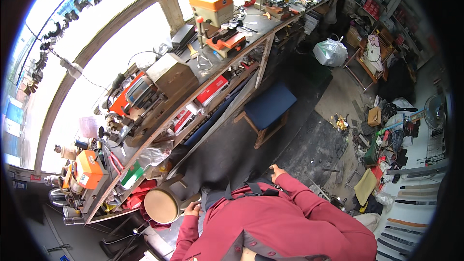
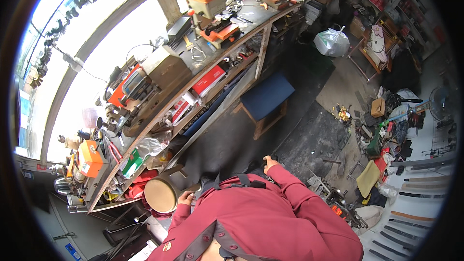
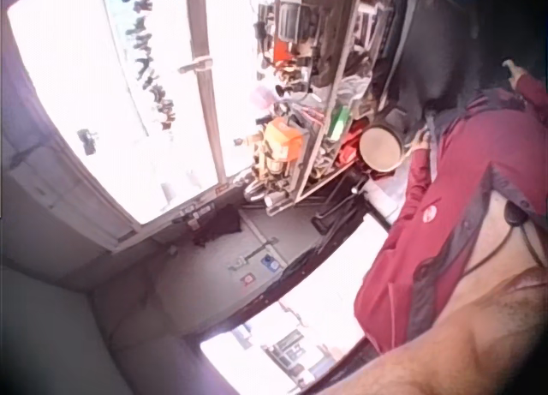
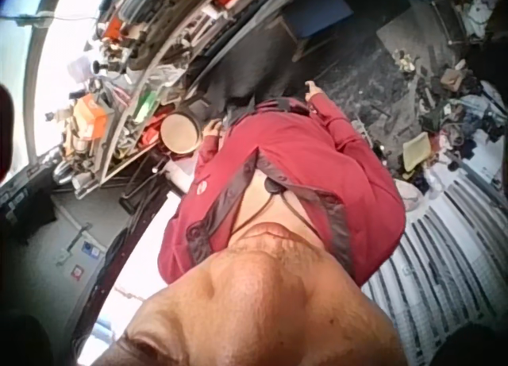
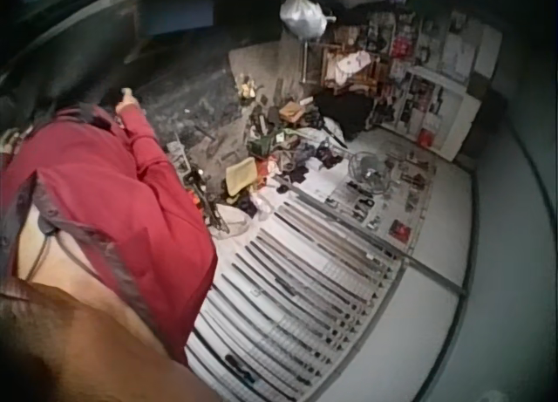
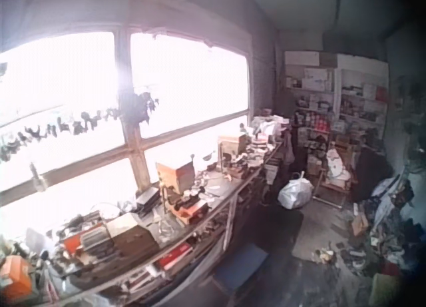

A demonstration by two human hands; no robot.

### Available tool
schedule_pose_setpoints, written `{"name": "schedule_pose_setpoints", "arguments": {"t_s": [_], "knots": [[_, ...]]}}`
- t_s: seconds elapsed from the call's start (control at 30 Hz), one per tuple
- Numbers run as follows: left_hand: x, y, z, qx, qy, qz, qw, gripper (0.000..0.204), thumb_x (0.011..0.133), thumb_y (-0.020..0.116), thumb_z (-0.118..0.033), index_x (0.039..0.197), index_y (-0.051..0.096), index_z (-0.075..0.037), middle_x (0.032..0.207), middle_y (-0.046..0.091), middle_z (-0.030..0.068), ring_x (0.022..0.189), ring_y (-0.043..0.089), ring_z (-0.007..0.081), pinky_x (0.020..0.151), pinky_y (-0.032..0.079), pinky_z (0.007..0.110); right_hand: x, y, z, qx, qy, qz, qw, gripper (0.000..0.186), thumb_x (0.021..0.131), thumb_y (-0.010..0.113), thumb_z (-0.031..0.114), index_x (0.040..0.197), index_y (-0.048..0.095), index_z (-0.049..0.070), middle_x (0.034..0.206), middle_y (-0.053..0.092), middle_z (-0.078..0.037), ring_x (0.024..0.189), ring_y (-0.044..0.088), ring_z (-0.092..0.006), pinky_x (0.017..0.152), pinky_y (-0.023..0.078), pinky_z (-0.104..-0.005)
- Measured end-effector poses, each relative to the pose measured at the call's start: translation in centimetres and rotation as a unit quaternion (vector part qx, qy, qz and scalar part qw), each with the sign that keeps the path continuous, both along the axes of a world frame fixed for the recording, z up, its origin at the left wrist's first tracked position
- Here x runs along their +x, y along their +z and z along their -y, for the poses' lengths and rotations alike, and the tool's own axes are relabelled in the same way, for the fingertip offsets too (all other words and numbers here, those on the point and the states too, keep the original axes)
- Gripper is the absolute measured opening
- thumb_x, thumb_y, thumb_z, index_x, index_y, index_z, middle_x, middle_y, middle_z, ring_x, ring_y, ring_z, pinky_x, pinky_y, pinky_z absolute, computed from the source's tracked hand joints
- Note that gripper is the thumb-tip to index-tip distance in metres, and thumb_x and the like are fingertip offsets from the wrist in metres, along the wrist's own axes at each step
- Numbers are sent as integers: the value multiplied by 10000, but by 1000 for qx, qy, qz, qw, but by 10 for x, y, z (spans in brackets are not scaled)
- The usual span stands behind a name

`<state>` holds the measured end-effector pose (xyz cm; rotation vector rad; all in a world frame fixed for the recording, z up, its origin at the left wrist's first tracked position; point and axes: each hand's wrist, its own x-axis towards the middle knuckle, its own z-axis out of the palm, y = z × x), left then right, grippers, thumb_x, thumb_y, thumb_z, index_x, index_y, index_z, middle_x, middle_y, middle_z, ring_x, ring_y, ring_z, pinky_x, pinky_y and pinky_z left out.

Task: The person sits on the floor and handles a pair of black shoes, placing them into a plastic bag. They then rummage through a cluttered pile of tools and materials, picking up a small tube and a pair of pliers. Finally, they stand and move to a workbench to adjust a key-cutting machine.

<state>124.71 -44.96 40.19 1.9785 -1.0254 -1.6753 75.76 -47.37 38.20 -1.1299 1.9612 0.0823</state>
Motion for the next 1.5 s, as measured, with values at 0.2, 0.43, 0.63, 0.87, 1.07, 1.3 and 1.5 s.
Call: {"name": "schedule_pose_setpoints", "arguments": {"t_s": [0.2,0.43,0.63,0.87,1.07,1.3,1.5], "knots": [[-81,14,38,2,-65,14,998,218,952,625,-161,1121,724,-68,859,712,58,700,668,119,603,513,276,-64,-21,-38,-37,-50,34,998,919,713,712,70,1554,346,134,1323,644,-187,1237,608,-349,984,524,-406],[-108,10,82,54,-102,41,992,216,938,626,-97,1113,728,-20,939,723,124,808,699,188,713,610,314,-92,-18,-44,-12,-183,108,977,689,759,659,55,1435,538,107,1263,689,-154,1176,656,-325,1004,527,-385],[-130,-35,148,97,-109,75,986,184,935,673,-134,1065,725,-15,903,731,105,742,706,188,659,604,321,-119,-29,-33,-60,-208,162,963,520,803,627,7,1321,628,56,1192,721,-166,1131,689,-274,966,551,-362],[-211,-64,260,60,-143,21,988,212,954,645,-210,1090,709,-61,882,714,65,714,696,173,568,535,318,-186,-13,22,-25,-294,126,947,444,830,574,11,1262,671,44,1102,754,-158,1050,724,-246,924,562,-334],[-270,-98,343,14,-188,-7,982,221,961,633,-230,1017,713,-33,801,677,63,654,641,158,555,533,300,-217,39,91,-63,-318,145,935,472,939,447,-67,1361,607,69,1130,722,-111,835,666,-143,665,555,-295],[-324,-107,377,37,-63,-19,997,252,923,674,-220,1105,741,-58,841,726,96,637,664,161,638,547,313,-247,28,143,-28,-183,138,973,460,853,563,-74,1285,657,53,1114,728,-129,943,695,-191,834,564,-295],[-395,-130,331,103,47,-43,993,263,963,642,-191,1202,700,-97,938,716,37,745,657,135,607,509,298,-337,-19,227,-10,-82,69,994,504,879,702,136,1368,597,67,1181,708,-185,1080,700,-281,951,550,-361]]}}
